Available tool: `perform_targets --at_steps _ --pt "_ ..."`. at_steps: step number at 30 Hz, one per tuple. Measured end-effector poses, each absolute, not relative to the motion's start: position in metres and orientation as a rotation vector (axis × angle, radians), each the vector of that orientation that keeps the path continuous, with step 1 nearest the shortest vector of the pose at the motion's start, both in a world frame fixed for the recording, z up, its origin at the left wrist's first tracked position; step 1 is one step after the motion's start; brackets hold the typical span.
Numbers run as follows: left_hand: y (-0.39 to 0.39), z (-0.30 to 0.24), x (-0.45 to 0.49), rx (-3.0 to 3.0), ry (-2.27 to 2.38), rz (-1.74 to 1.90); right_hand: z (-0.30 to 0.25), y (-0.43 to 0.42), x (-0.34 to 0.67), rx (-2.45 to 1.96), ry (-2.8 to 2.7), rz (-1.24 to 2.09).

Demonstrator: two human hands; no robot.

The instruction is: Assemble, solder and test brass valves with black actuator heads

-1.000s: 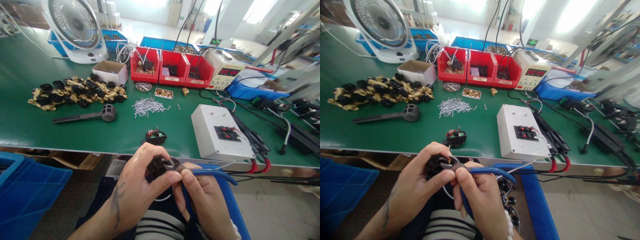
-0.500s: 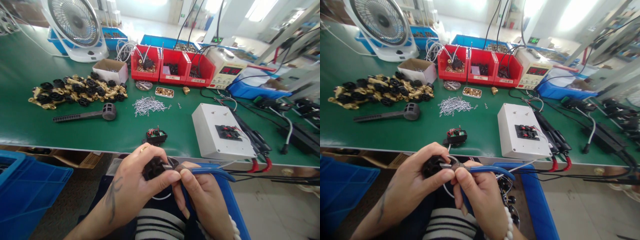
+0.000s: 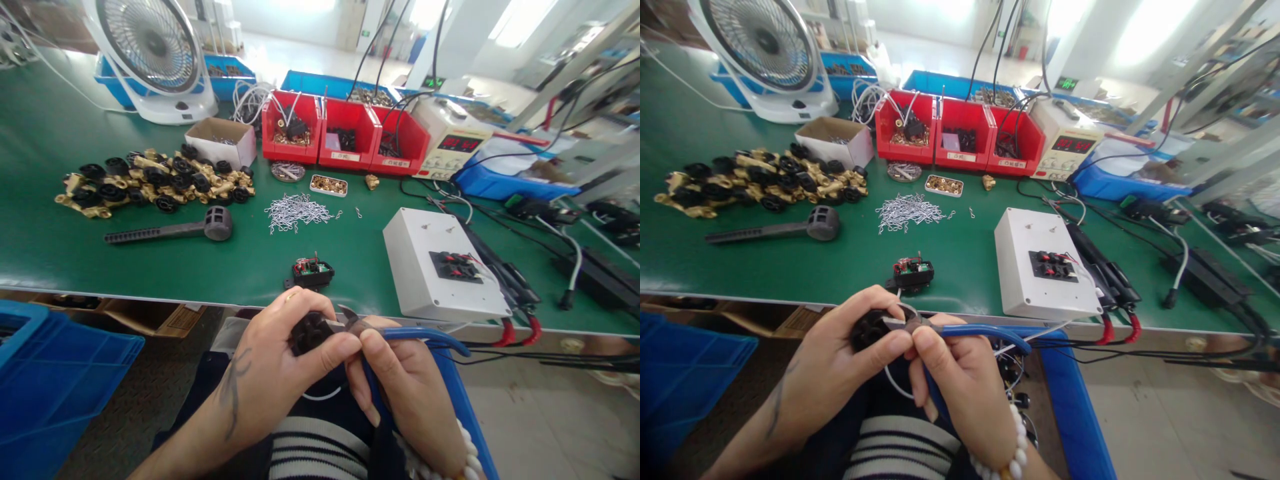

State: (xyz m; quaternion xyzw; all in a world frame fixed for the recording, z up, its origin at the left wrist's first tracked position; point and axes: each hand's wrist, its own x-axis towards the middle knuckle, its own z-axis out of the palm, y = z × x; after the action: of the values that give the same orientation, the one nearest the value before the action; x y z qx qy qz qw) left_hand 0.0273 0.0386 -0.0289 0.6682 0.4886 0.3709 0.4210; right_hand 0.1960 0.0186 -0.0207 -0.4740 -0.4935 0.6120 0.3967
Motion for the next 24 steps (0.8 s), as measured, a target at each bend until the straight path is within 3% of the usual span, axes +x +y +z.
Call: perform_targets --at_steps 5,10,13,19,24 --pt "0.04 -0.031 0.027 1.698 1.185 0.899 -0.019 0.023 0.204 -1.141 -1.297 1.77" --pt "0.039 -0.032 0.029 1.707 1.233 0.967 -0.024 0.02 0.197 -1.142 -1.179 1.627" --pt "0.04 -0.034 0.029 1.681 1.222 0.971 -0.026 0.022 0.195 -1.106 -1.195 1.715" --pt "0.043 -0.042 0.028 1.202 0.848 0.913 -0.032 0.026 0.195 -1.064 -0.904 1.538" --pt "0.043 -0.042 0.033 1.147 0.872 1.117 -0.037 0.016 0.193 -1.035 -0.812 1.657"
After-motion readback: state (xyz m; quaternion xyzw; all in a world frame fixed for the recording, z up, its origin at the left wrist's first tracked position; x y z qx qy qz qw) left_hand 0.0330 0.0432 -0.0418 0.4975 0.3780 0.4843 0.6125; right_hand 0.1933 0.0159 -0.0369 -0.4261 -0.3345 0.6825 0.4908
